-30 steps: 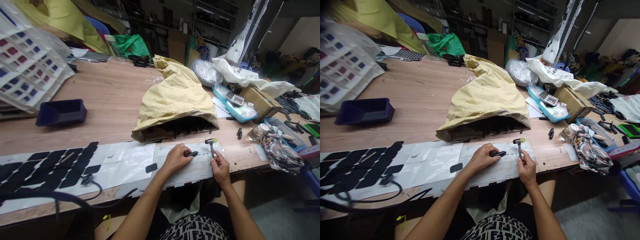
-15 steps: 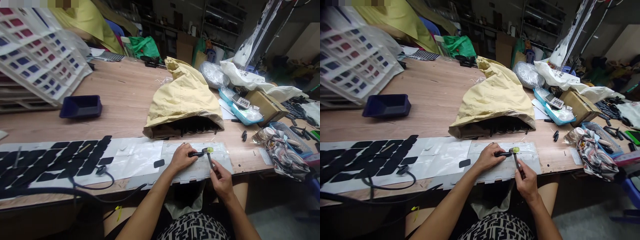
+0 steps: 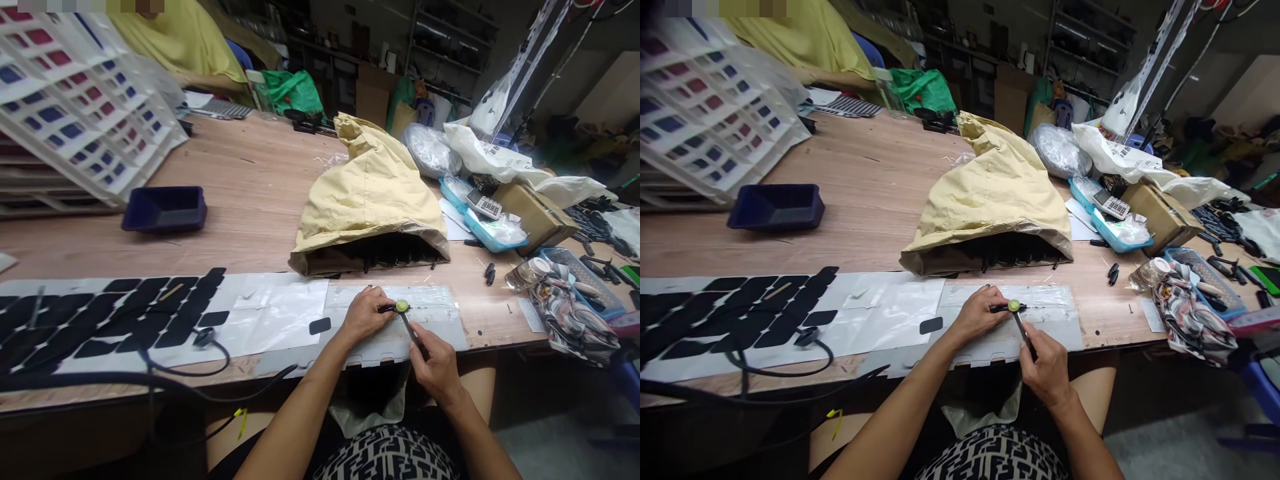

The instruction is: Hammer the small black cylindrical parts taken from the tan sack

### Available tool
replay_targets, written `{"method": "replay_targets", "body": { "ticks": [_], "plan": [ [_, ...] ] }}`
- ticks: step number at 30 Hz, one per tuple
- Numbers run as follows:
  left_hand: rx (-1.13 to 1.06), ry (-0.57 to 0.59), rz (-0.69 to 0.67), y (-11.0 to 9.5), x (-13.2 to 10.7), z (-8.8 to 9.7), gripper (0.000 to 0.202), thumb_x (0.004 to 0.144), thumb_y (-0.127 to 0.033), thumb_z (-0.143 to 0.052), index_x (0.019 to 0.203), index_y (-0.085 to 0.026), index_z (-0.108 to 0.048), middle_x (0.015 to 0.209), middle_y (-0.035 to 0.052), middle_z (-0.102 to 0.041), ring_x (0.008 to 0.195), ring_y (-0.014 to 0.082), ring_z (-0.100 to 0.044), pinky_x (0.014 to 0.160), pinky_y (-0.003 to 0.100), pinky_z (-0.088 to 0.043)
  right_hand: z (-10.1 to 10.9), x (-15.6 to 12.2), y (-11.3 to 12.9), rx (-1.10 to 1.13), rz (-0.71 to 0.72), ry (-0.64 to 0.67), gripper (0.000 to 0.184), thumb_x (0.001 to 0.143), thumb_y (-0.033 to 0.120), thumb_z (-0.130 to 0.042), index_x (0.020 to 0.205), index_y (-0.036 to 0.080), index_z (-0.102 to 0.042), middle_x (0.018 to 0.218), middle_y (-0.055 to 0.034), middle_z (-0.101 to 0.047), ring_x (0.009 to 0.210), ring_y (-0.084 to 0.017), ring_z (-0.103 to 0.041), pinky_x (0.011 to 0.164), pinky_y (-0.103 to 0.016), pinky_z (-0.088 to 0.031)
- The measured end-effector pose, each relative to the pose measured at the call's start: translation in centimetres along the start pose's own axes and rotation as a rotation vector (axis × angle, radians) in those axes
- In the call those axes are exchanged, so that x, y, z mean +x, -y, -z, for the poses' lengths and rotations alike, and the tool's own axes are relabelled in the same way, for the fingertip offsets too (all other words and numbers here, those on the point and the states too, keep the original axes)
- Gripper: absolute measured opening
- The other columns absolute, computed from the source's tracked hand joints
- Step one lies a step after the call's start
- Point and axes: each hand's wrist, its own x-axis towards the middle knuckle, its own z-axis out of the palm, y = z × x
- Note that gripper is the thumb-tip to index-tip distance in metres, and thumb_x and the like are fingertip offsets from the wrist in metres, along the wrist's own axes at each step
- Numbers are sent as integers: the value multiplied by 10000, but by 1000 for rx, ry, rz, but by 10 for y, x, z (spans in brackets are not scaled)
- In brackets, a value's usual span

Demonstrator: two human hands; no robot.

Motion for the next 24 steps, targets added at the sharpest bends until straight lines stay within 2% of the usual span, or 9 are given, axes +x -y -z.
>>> {"method": "replay_targets", "body": {
  "ticks": [7, 11, 13, 16, 19, 21, 24],
  "plan": [
    [14, 17, 3, 0, 0, 1, 237, 781, -308, -742, 1005, -273, -808, 834, 29, -651, 887, 220, -543, 819, 340, -429, 5, -1, -4, 45, -80, -77, 426, 926, 188, -563, 1342, 207, -656, 1117, -104, -758, 948, -242, -745, 873, -373, -623],
    [4, 15, 6, -1, 0, 1, 236, 770, -295, -740, 992, -258, -813, 821, 32, -655, 876, 221, -546, 805, 339, -433, 7, -5, -9, 29, -67, -52, 412, 915, 185, -571, 1311, 208, -680, 1118, -104, -759, 928, -247, -743, 865, -379, -614],
    [10, 11, 11, -2, 0, 1, 223, 768, -291, -737, 976, -269, -815, 818, 29, -655, 873, 221, -545, 798, 338, -433, 7, -6, -12, 40, -96, -34, 397, 909, 197, -579, 1289, 207, -695, 1067, -98, -764, 872, -237, -737, 813, -360, -615],
    [22, 10, 21, -2, 1, 1, 215, 766, -307, -741, 967, -274, -814, 821, 27, -654, 871, 223, -545, 799, 345, -431, 8, -3, -19, 101, -209, -60, 386, 910, 243, -599, 1280, 190, -696, 894, -68, -738, 698, -186, -682, 655, -298, -588],
    [26, 14, 26, -1, 3, 1, 220, 771, -320, -742, 973, -264, -810, 822, 29, -650, 877, 226, -551, 810, 353, -432, 7, 6, -32, 208, -333, -149, 404, 909, 303, -613, 1280, 161, -685, 772, -24, -657, 585, -137, -583, 534, -250, -508],
    [23, 22, 18, -3, 2, 3, 208, 776, -318, -742, 964, -259, -808, 825, 30, -651, 880, 227, -549, 812, 353, -433, 5, 12, -42, 282, -416, -216, 441, 900, 341, -615, 1289, 140, -669, 728, -5, -621, 578, -133, -560, 524, -245, -482],
    [-28, 61, -28, -9, -9, 11, 166, 768, -306, -763, 922, -260, -805, 849, 29, -656, 890, 224, -544, 837, 357, -438, 1, 17, -52, 329, -496, -266, 496, 890, 372, -610, 1299, 94, -646, 688, -1, -620, 620, -154, -591, 603, -277, -510]
  ]
}}
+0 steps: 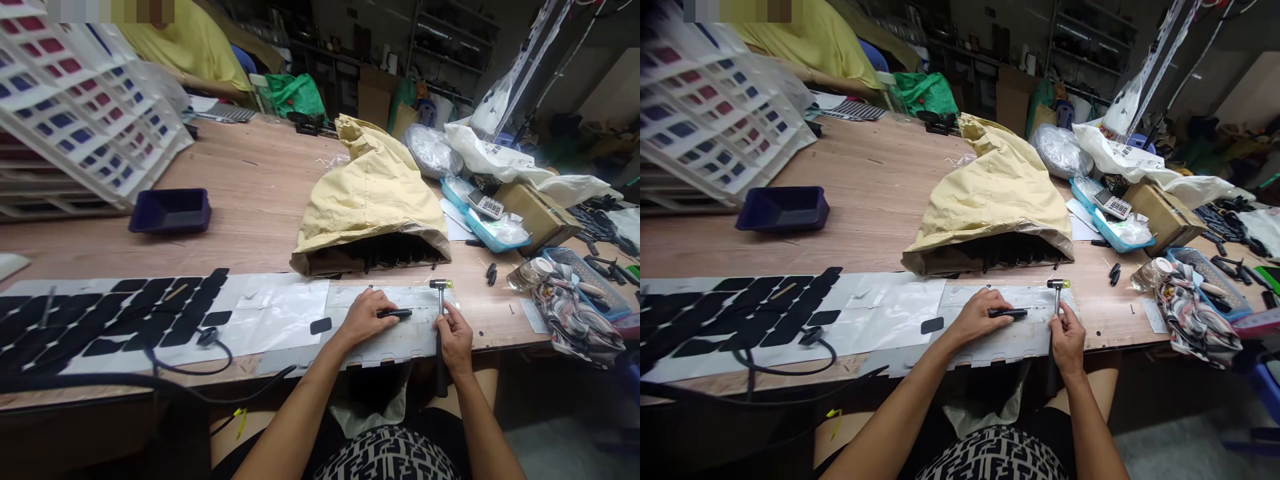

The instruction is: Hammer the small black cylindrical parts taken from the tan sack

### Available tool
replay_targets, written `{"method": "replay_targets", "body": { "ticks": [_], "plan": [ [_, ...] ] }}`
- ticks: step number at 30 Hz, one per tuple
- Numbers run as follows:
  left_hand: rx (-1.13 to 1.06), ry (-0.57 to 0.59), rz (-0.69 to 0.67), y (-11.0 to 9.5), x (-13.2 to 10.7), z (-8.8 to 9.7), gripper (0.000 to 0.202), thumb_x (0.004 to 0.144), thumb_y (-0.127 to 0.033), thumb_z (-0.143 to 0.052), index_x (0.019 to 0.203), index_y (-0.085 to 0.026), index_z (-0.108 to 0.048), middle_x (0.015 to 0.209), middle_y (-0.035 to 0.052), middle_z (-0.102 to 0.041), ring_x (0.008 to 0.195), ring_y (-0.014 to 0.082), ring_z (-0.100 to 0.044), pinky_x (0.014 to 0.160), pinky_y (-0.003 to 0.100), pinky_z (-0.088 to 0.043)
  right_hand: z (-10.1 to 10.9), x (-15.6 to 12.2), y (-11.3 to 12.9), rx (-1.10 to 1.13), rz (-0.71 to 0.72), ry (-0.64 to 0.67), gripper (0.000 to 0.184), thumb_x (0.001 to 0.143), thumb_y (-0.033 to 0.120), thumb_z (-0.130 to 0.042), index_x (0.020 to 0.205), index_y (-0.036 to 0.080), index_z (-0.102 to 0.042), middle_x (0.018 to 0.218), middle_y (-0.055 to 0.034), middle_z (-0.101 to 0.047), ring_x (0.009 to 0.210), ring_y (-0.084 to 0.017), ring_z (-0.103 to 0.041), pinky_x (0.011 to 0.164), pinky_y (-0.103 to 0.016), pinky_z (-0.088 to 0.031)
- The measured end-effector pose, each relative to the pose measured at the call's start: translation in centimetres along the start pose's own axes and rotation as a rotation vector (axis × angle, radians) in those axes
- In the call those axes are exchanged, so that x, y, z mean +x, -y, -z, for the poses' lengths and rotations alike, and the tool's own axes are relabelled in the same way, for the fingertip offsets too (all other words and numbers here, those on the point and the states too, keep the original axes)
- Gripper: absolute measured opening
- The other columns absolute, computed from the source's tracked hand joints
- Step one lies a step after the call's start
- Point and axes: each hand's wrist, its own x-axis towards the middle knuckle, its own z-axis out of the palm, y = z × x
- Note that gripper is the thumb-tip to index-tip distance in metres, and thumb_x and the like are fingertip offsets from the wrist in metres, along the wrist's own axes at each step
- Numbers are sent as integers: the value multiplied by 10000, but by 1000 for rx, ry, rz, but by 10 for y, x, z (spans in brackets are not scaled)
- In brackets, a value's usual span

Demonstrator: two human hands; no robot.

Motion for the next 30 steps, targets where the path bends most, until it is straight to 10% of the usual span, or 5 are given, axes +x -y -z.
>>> {"method": "replay_targets", "body": {
  "ticks": [8, 15, 19, 25, 30],
  "plan": [
    [-113, 160, -189, -18, -71, 4, 179, 725, -238, -823, 888, -308, -796, 1181, 38, -644, 1189, 270, -512, 1044, 411, -408, -1, -5, -1, -39, 21, 85, 488, 894, 356, -624, 1312, 105, -641, 723, 8, -562, 617, -133, -525, 568, -250, -456],
    [-116, 199, -158, -21, -70, 6, 313, 616, -386, -897, 885, -278, -777, 1156, 60, -656, 1174, 304, -530, 1037, 443, -430, -3, -6, 1, -75, 25, 86, 485, 904, 356, -609, 1313, 98, -640, 733, 0, -567, 601, -128, -514, 526, -234, -439],
    [-234, 66, 56, -15, -41, 13, 309, 794, -447, -738, 1031, -249, -733, 997, 51, -716, 957, 229, -642, 873, 360, -521, -3, -6, 1, -99, 49, 85, 467, 902, 343, -605, 1296, 96, -652, 724, -1, -563, 600, -129, -517, 519, -231, -438],
    [75, -522, 523, -4, 48, 31, 434, 776, -532, -711, 1035, -185, -695, 939, 90, -723, 908, 266, -673, 779, 356, -519, -3, -6, 0, -106, 73, 82, 462, 906, 336, -594, 1298, 99, -649, 712, 7, -562, 554, -118, -505, 510, -230, -438],
    [153, -437, 754, 13, 88, 40, 446, 767, -592, -705, 957, -195, -775, 931, 160, -755, 958, 360, -687, 753, 400, -497, -4, -6, -5, -110, 111, 51, 446, 910, 325, -586, 1286, 91, -648, 691, 13, -559, 551, -117, -502, 518, -230, -435]
  ]
}}
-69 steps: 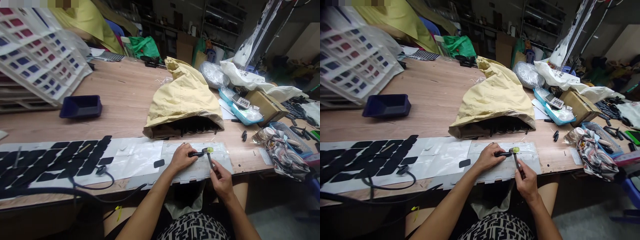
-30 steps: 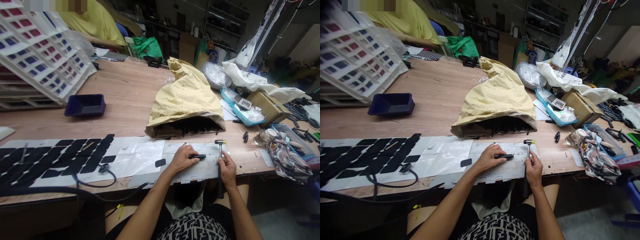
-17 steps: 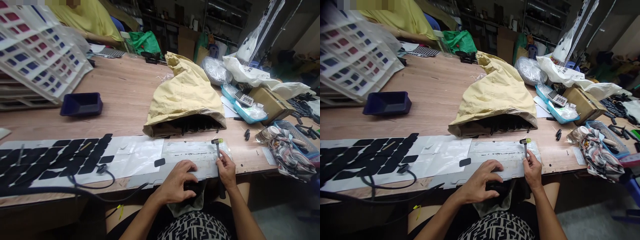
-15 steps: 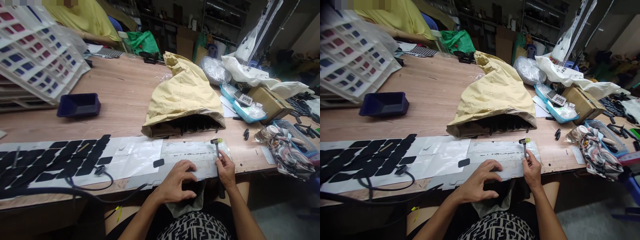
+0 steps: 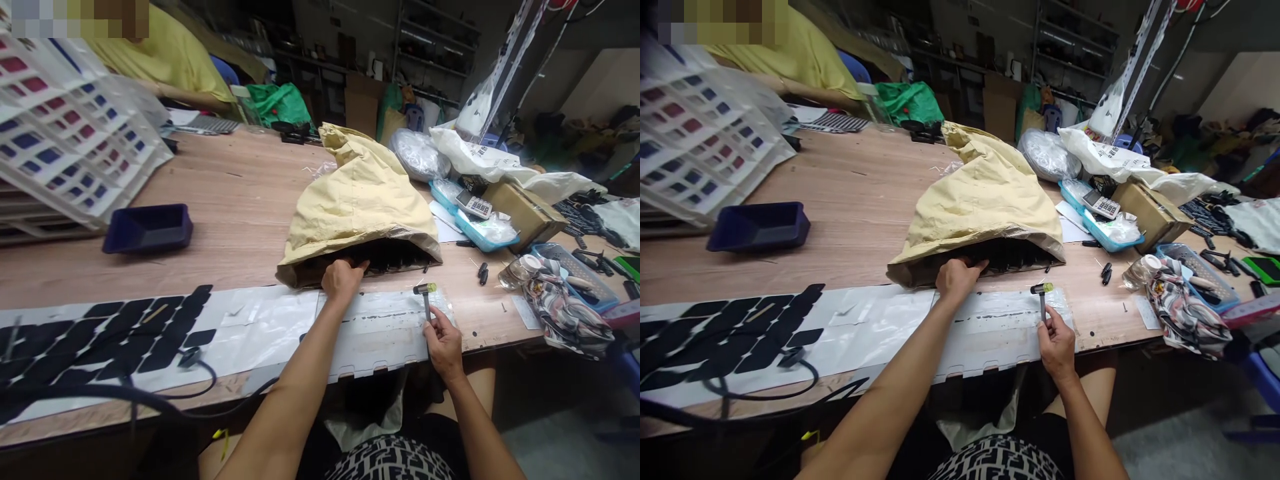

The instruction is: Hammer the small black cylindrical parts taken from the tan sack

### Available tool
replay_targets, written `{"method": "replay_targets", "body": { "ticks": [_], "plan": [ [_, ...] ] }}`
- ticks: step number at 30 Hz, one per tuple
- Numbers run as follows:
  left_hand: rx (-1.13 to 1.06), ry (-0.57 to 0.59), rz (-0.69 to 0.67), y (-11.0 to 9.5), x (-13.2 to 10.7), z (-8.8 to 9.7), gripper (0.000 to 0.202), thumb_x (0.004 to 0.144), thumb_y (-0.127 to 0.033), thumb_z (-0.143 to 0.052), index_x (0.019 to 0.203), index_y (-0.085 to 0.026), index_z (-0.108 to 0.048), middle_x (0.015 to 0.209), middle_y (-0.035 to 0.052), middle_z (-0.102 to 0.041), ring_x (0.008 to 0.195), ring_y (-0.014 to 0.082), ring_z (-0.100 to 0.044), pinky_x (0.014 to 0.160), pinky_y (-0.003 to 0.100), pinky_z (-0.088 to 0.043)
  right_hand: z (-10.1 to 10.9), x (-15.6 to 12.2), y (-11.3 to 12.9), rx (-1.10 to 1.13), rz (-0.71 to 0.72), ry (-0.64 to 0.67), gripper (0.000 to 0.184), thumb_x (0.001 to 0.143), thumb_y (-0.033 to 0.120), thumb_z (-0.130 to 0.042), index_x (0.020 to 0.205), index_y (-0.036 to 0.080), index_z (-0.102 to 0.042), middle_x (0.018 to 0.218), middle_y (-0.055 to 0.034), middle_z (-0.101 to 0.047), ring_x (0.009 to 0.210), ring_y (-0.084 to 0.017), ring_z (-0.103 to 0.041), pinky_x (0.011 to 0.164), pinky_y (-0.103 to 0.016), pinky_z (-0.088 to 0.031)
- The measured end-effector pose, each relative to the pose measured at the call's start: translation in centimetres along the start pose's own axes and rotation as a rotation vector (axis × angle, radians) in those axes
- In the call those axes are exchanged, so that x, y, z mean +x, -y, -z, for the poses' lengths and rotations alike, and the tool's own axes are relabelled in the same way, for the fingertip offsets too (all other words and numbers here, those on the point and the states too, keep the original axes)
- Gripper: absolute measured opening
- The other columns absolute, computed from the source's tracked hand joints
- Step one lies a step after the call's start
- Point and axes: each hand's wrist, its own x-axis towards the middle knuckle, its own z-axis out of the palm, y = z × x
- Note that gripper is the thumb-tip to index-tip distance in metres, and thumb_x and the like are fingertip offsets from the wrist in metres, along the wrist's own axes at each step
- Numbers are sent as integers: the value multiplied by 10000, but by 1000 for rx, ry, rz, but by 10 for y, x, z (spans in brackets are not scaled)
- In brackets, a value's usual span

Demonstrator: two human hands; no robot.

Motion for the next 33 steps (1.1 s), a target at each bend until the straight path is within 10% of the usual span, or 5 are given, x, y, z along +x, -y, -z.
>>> {"method": "replay_targets", "body": {
  "ticks": [6, 13, 25, 33],
  "plan": [
    [-125, -45, -184, 31, -15, 6, 341, 775, -480, -745, 985, -215, -791, 906, 75, -739, 869, 259, -671, 720, 327, -476, 0, 0, 1, -11, 19, -2, 433, 906, 312, -584, 1268, 86, -654, 681, 14, -564, 527, -111, -492, 488, -224, -421],
    [-128, 273, -753, 71, -77, -1, 147, 765, -352, -797, 878, -260, -801, 828, 18, -679, 851, 212, -575, 784, 337, -448, 1, -1, 4, -10, 9, 9, 447, 902, 316, -589, 1291, 105, -647, 687, 18, -558, 520, -105, -487, 462, -212, -412],
    [-72, 320, -765, 72, -85, -2, 159, 779, -330, -780, 925, -265, -773, 885, 20, -686, 921, 237, -550, 847, 387, -411, 5, -12, 17, -53, 113, -1, 409, 918, 281, -581, 1273, 96, -664, 713, -11, -600, 516, -112, -520, 452, -220, -453],
    [-110, 297, -704, 70, -85, -4, 121, 755, -314, -792, 837, -239, -746, 858, 14, -699, 903, 228, -559, 837, 372, -405, -4, -39, 47, -144, 346, 218, 381, 914, 189, -565, 1275, 171, -685, 857, -68, -735, 621, -157, -656, 569, -253, -577]
  ]
}}
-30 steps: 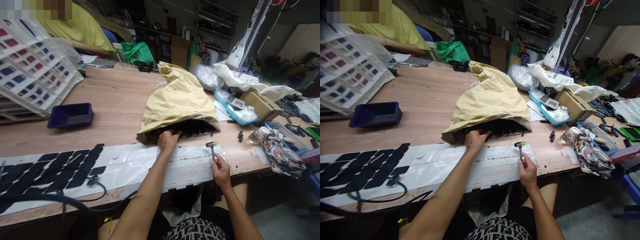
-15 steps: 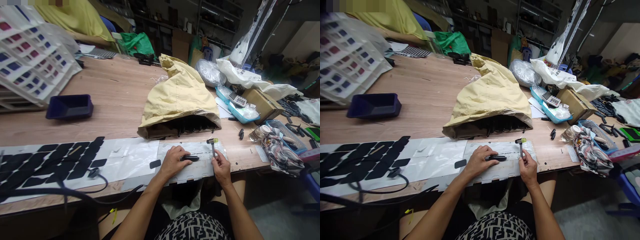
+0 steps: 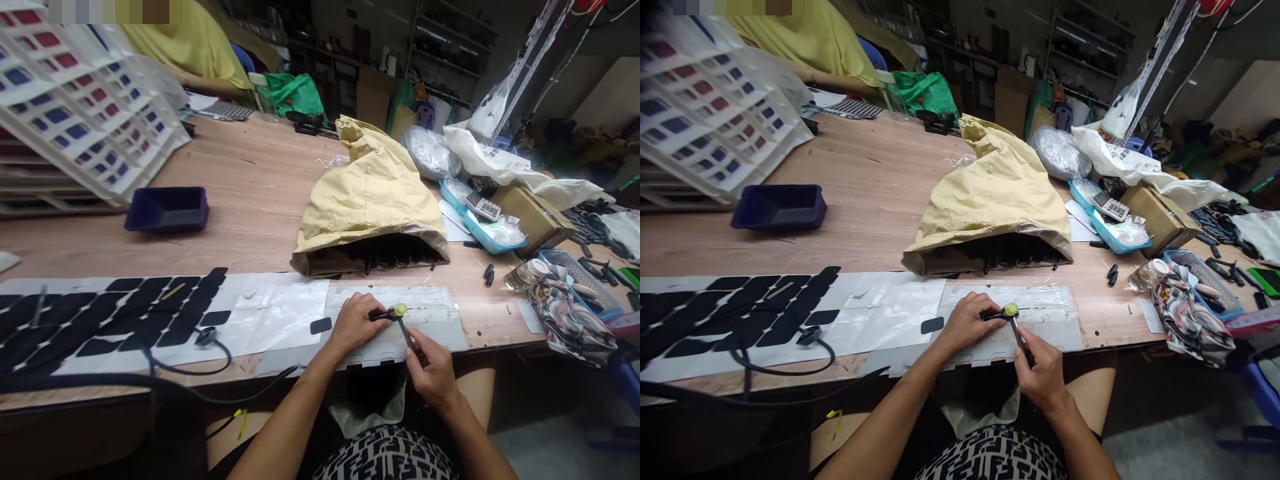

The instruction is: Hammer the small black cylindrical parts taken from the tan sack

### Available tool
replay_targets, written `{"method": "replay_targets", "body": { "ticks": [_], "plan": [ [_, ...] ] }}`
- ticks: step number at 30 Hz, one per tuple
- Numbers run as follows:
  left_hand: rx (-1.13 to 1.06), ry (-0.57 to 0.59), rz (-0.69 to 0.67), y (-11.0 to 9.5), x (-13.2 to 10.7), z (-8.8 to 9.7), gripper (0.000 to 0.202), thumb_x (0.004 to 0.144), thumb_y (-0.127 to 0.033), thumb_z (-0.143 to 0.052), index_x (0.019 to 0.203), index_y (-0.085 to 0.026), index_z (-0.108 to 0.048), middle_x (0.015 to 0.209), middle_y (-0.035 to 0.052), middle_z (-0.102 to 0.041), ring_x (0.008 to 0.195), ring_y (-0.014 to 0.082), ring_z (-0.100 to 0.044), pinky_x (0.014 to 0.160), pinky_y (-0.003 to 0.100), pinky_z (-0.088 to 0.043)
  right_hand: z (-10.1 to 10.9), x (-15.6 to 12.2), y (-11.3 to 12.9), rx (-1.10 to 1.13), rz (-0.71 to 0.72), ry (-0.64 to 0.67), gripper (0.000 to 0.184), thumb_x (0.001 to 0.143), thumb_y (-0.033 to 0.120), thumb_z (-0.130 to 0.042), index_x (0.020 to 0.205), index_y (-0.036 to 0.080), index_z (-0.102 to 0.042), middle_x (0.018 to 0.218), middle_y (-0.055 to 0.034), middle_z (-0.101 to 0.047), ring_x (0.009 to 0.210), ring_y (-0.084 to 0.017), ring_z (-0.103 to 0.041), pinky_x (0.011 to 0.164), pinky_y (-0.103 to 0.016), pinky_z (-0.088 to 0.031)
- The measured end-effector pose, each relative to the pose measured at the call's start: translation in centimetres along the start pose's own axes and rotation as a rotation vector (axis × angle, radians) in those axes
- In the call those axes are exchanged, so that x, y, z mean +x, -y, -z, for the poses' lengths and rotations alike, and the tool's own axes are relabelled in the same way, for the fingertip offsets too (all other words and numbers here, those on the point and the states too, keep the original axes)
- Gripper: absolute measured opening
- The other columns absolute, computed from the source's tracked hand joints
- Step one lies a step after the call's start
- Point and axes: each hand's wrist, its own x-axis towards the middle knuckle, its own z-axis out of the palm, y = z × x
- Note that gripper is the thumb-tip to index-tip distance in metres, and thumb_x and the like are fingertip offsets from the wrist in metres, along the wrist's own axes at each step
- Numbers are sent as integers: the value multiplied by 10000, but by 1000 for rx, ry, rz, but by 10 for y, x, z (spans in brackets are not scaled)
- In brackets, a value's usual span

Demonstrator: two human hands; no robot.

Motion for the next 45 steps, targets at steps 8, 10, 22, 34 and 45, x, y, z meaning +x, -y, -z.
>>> {"method": "replay_targets", "body": {
  "ticks": [8, 10, 22, 34, 45],
  "plan": [
    [-7, 4, -10, -2, 0, 2, 108, 755, -301, -773, 764, -228, -694, 812, 10, -674, 867, 222, -547, 801, 363, -395, -7, 1, 9, -11, -3, -35, 434, 915, 167, -564, 1336, 195, -663, 1088, -118, -765, 900, -250, -749, 801, -360, -635],
    [-13, 2, -3, -3, 1, 2, 99, 753, -288, -768, 747, -232, -686, 799, 6, -666, 864, 220, -547, 806, 362, -395, -8, 0, 8, -9, -1, -1, 425, 914, 164, -558, 1321, 205, -674, 1099, -112, -766, 936, -258, -748, 828, -373, -633],
    [-38, 34, 2, -1, 1, 3, 88, 752, -304, -763, 766, -237, -708, 806, 6, -681, 870, 222, -538, 812, 350, -397, -4, -6, 0, 53, -145, -64, 395, 899, 236, -598, 1277, 210, -708, 850, -75, -739, 701, -206, -684, 600, -300, -596],
    [-83, 70, -59, -7, -6, 12, 104, 743, -332, -774, 785, -244, -735, 816, 19, -686, 890, 231, -551, 850, 369, -428, 2, 26, -40, 237, -391, -241, 446, 883, 340, -609, 1260, 111, -674, 689, 12, -571, 573, -128, -527, 536, -244, -465],
    [-129, 339, -254, -23, -62, 21, 347, 596, -413, -904, 877, -283, -745, 1305, 57, -600, 1310, 332, -440, 1125, 476, -353, -1, 24, -42, 209, -404, -180, 457, 889, 328, -604, 1276, 91, -660, 719, 7, -547, 594, -126, -508, 554, -241, -457]
  ]
}}
